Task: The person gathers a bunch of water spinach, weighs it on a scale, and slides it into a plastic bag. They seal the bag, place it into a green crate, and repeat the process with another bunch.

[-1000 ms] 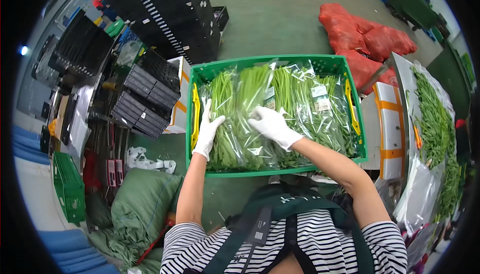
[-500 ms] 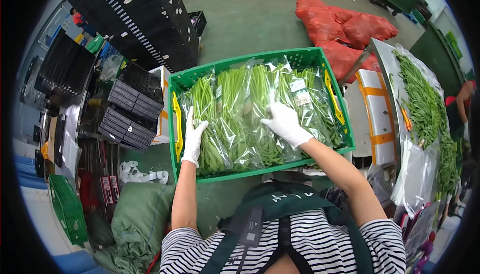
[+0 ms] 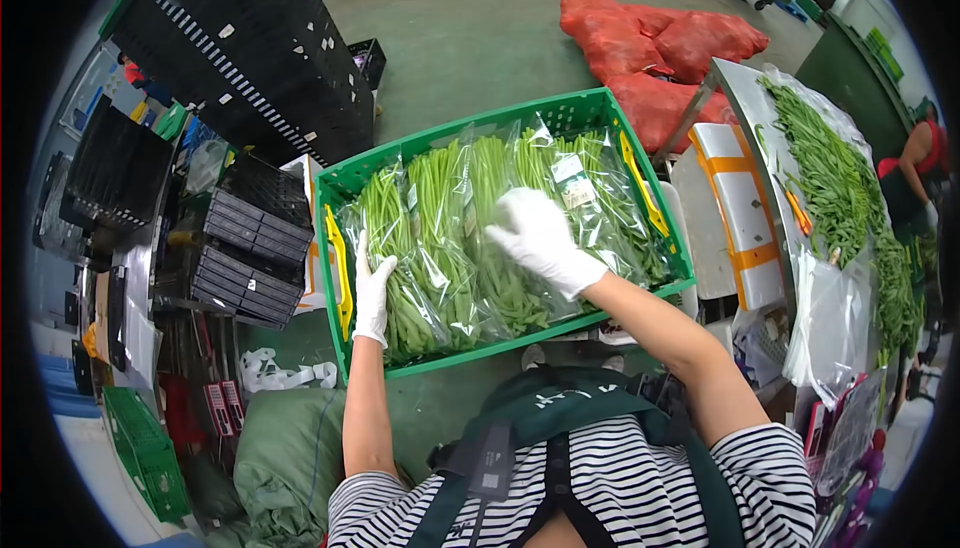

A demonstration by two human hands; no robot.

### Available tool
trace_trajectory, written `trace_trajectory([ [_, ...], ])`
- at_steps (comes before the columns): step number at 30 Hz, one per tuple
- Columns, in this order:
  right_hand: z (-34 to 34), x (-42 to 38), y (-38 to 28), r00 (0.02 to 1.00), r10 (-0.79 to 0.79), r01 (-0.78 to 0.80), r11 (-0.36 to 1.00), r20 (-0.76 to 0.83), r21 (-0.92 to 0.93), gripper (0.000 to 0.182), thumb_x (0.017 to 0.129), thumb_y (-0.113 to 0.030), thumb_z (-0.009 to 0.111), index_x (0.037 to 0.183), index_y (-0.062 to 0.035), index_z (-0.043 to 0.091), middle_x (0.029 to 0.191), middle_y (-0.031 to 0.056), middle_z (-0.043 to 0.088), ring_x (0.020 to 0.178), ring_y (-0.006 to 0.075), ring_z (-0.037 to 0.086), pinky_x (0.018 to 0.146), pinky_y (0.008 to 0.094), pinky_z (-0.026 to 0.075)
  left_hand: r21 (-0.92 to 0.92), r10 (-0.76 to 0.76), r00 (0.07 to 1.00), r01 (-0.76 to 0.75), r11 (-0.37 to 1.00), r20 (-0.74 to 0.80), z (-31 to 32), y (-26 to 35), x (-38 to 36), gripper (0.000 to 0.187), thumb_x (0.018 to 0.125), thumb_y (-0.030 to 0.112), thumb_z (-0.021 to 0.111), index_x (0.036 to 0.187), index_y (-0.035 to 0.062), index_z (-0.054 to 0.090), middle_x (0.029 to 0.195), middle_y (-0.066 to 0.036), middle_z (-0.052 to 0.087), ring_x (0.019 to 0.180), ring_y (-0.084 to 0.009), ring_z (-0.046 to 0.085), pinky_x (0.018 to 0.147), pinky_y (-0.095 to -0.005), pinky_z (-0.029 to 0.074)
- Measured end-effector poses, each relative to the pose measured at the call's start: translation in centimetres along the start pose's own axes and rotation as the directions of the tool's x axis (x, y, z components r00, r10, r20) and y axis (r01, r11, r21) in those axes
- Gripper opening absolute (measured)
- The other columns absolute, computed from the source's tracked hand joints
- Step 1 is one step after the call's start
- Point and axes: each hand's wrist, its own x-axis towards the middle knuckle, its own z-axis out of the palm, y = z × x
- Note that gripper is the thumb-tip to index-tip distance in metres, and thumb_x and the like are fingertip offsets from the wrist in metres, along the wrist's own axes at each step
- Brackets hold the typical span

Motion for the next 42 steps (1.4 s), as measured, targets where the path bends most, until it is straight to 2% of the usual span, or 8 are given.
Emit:
trace_trajectory([
  [5,-3.2,-3.2,5.8,0.931,0.336,-0.365,0.818,-0.144,-0.445,0.058,0.072,-0.035,0.074,0.117,-0.0061,0.052,0.094,0.0135,0.061,0.088,0.0315,0.059,0.076,0.0403,0.048,0.06,0.035,0.999,-0.034,0.998,-0.015,0.3,0.1,-0.1,0.073,0.081,0.004,0.061,0.145,0.0057,0.028,0.149,-0.011,0.029,0.134,-0.0221,0.031,0.109,-0.0314,0.025],
  [11,0.4,-3.2,4.8,0.964,0.262,-0.265,0.959,-0.044,-0.096,0.017,0.079,-0.02,0.059,0.094,-0.0108,0.059,0.089,0.0119,0.061,0.081,0.031,0.061,0.069,0.0405,0.05,0.052,0.037,0.999,-0.037,0.998,0.002,0.4,0.3,-0.1,0.072,0.08,0.004,0.059,0.145,0.0053,0.029,0.149,-0.012,0.028,0.135,-0.0233,0.03,0.11,-0.0321,0.024],
  [20,1.5,-2.5,2.9,0.988,0.147,-0.146,0.989,-0.056,0.031,0.014,0.081,-0.018,0.06,0.09,-0.0094,0.055,0.086,0.0124,0.058,0.081,0.0327,0.059,0.07,0.0411,0.048,0.089,0.058,0.998,-0.056,0.994,-0.021,0.3,-0.5,0.1,0.071,0.081,0.006,0.059,0.145,0.0058,0.029,0.15,-0.013,0.027,0.136,-0.0243,0.028,0.111,-0.0331,0.022],
  [25,-3.9,-3.3,4.7,0.883,0.413,-0.439,0.895,0.223,0.081,0.028,0.082,-0.032,0.061,0.101,-0.0106,0.06,0.095,0.0125,0.06,0.089,0.0303,0.059,0.08,0.0379,0.047,0.102,0.074,0.997,-0.073,0.992,-0.011,0.5,-0.4,0.2,0.071,0.081,0.008,0.061,0.144,0.0046,0.029,0.15,-0.013,0.027,0.137,-0.0236,0.026,0.111,-0.0328,0.021],
  [30,-4.2,-7.1,13.5,0.873,0.381,-0.488,0.703,-0.305,-0.518,0.071,0.077,-0.046,0.064,0.132,-0.0048,0.042,0.115,0.019,0.059,0.106,0.031,0.057,0.091,0.0382,0.045,0.164,0.126,0.992,-0.123,0.979,-0.007,0.9,-0.3,0.0,0.072,0.081,0.008,0.062,0.145,0.0056,0.029,0.149,-0.014,0.027,0.137,-0.0242,0.026,0.111,-0.0331,0.021],
  [33,-5.0,-5.8,12.2,0.71,0.704,-0.692,0.691,-0.023,-0.207,0.068,0.078,-0.042,0.062,0.131,-0.0047,0.043,0.117,0.0201,0.059,0.105,0.0324,0.059,0.088,0.0406,0.047,0.209,0.156,0.988,-0.151,0.966,-0.008,0.9,-0.8,0.3,0.073,0.08,0.009,0.063,0.145,0.0064,0.029,0.149,-0.014,0.027,0.137,-0.025,0.025,0.111,-0.0338,0.02],
  [37,-1.3,-4.5,9.6,0.91,0.396,-0.411,0.902,-0.123,-0.131,0.047,0.079,-0.027,0.058,0.122,-0.0104,0.051,0.11,0.0137,0.061,0.096,0.0309,0.061,0.083,0.0415,0.048,0.154,0.128,0.992,-0.125,0.98,-0.008,0.6,-1.5,0.5,0.072,0.081,0.008,0.062,0.145,0.0061,0.029,0.15,-0.014,0.027,0.136,-0.0255,0.026,0.112,-0.034,0.02],
  [42,-1.9,-3.7,7.6,0.932,0.356,-0.361,0.926,-0.062,-0.11,0.042,0.08,-0.024,0.059,0.119,-0.0113,0.052,0.106,0.0122,0.059,0.094,0.0306,0.06,0.08,0.0419,0.048,0.154,0.125,0.992,-0.126,0.98,0.019,0.5,-2.1,1.1,0.071,0.082,0.005,0.06,0.145,0.0062,0.028,0.147,-0.013,0.031,0.132,-0.0238,0.033,0.109,-0.0331,0.026],
])
